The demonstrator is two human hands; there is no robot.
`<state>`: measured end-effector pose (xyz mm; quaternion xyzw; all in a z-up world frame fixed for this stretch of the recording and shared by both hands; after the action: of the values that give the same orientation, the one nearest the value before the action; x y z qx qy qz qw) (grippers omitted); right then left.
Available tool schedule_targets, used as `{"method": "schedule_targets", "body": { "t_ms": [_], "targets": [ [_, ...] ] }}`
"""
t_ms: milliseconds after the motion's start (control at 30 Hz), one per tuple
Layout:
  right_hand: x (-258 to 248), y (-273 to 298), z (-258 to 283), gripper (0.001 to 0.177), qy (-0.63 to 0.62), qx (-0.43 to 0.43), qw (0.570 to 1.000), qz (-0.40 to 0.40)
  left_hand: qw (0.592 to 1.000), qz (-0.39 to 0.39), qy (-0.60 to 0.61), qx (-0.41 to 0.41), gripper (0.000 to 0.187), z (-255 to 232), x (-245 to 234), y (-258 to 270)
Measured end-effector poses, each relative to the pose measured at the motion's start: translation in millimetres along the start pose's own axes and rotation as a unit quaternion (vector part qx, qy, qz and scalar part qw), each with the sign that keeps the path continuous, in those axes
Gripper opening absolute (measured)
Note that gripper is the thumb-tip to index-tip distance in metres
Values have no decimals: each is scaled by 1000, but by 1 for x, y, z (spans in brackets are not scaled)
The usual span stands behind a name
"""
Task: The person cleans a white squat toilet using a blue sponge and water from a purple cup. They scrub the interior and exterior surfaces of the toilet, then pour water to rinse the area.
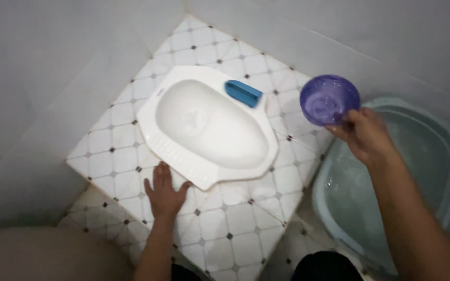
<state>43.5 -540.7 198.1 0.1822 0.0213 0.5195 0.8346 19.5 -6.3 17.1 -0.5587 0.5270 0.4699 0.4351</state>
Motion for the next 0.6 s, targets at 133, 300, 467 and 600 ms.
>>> {"method": "schedule_targets", "body": {
  "t_ms": [133, 300, 467, 600],
  "targets": [
    [104, -58, 17, 22, -33, 19, 998, 57, 1000, -6, 6, 0, 107, 0, -8, -1],
    [238, -142, 9, 28, -40, 57, 993, 100, 999, -35, 32, 14, 108, -2, -13, -1],
    [364, -215, -9, 34, 0, 34, 990, 137, 998, -17, 53, 5, 108, -3, -18, 1],
    [424, -254, -24, 37, 23, -91, 975, 201, 999, 14, 32, -4, 111, -4, -22, -4]
  ]
}}
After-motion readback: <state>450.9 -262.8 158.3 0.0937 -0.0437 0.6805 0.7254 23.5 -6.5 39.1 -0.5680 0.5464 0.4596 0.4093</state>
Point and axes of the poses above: each hand's wrist, its own y-axis away from the middle knuckle, its own x-axis out of the palm, z = x × y, the point moved 2 cm from there along -y, towards the middle knuckle, and after that the axes turned 4 degrees about -x, right-handed, at the moved point
